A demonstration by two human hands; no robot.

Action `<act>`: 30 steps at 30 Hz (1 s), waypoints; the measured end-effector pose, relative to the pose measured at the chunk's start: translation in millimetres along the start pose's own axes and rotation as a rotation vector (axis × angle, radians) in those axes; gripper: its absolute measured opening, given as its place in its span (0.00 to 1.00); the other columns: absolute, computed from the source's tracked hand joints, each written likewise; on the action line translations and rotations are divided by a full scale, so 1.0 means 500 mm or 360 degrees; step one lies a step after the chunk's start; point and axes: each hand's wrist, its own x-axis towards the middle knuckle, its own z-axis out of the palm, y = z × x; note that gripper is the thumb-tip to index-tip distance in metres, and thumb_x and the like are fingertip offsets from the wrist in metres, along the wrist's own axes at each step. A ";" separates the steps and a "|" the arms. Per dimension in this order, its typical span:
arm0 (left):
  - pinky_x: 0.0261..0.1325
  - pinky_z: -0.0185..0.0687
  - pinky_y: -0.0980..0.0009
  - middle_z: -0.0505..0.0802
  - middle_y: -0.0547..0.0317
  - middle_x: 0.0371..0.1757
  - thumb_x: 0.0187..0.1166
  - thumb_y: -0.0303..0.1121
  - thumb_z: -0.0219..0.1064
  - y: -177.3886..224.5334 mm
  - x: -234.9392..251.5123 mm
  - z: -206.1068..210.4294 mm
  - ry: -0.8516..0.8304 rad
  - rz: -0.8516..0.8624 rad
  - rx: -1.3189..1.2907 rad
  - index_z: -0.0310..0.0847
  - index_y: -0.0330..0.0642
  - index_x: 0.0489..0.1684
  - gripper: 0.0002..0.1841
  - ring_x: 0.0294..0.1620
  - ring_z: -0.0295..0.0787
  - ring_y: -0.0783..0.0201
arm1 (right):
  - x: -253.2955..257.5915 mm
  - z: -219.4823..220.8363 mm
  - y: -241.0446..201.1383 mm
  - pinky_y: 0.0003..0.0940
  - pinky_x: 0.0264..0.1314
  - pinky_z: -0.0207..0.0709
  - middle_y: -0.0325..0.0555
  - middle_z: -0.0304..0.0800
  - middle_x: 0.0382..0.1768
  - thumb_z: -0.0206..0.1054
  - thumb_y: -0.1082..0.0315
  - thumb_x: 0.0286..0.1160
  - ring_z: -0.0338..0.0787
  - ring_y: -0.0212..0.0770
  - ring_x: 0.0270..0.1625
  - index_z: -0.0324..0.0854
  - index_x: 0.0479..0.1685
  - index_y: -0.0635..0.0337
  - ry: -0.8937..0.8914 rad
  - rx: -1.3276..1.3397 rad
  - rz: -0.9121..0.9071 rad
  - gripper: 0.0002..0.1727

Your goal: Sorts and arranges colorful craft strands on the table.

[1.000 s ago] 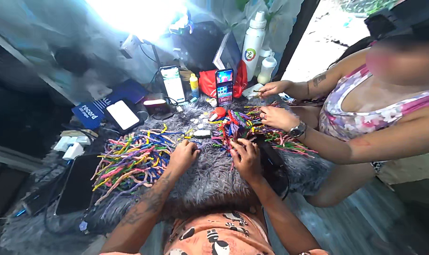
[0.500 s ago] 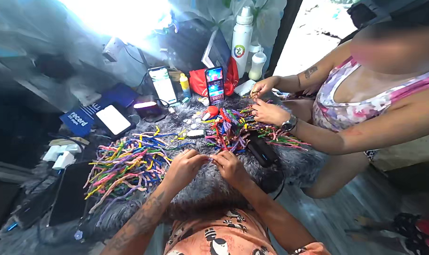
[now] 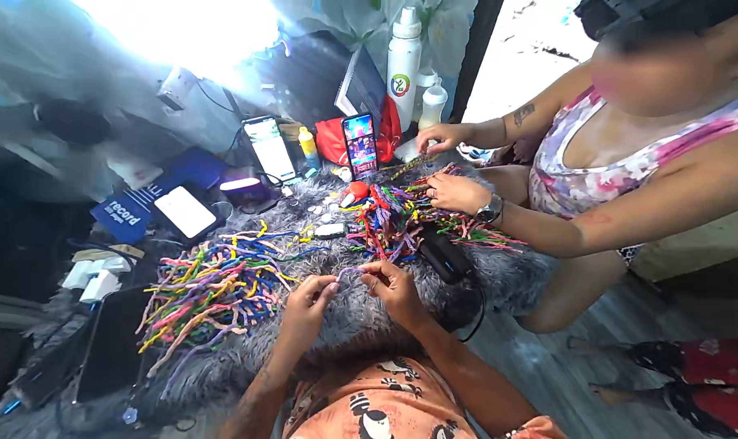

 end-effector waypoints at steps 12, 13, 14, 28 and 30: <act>0.49 0.89 0.74 0.94 0.64 0.38 0.87 0.25 0.57 0.017 -0.018 0.067 -0.0044 -0.0615 -0.1193 0.81 0.40 0.46 0.06 0.39 0.92 0.71 | -0.015 0.042 0.034 0.18 0.45 0.82 0.41 0.85 0.41 0.74 0.76 0.69 0.84 0.23 0.39 0.86 0.39 0.68 -0.0035 0.0600 0.0161 0.05; 0.49 0.89 0.74 0.94 0.63 0.38 0.87 0.26 0.57 0.020 -0.019 0.067 -0.0057 -0.0646 -0.1228 0.80 0.40 0.46 0.06 0.39 0.92 0.71 | -0.015 0.044 0.035 0.17 0.46 0.81 0.40 0.83 0.41 0.75 0.76 0.67 0.83 0.23 0.41 0.86 0.37 0.68 -0.0031 0.0612 0.0168 0.05; 0.49 0.89 0.74 0.94 0.63 0.38 0.87 0.25 0.56 0.021 -0.019 0.066 -0.0068 -0.0676 -0.1268 0.80 0.40 0.46 0.06 0.38 0.92 0.71 | -0.015 0.045 0.035 0.17 0.47 0.81 0.39 0.83 0.41 0.75 0.76 0.66 0.83 0.22 0.41 0.85 0.36 0.67 -0.0030 0.0624 0.0179 0.05; 0.46 0.84 0.79 0.90 0.71 0.32 0.86 0.27 0.57 -0.006 -0.018 0.074 -0.0287 -0.0523 -0.1032 0.84 0.42 0.43 0.09 0.35 0.87 0.78 | -0.005 0.012 0.043 0.18 0.38 0.78 0.34 0.91 0.41 0.65 0.66 0.81 0.83 0.21 0.34 0.84 0.60 0.68 -0.0274 0.0891 0.0384 0.16; 0.46 0.84 0.79 0.90 0.72 0.32 0.86 0.27 0.56 -0.006 -0.019 0.072 -0.0298 -0.0524 -0.1020 0.85 0.42 0.43 0.09 0.34 0.87 0.78 | -0.004 0.010 0.047 0.18 0.39 0.77 0.34 0.90 0.43 0.64 0.65 0.82 0.82 0.20 0.34 0.84 0.61 0.68 -0.0319 0.0897 0.0401 0.17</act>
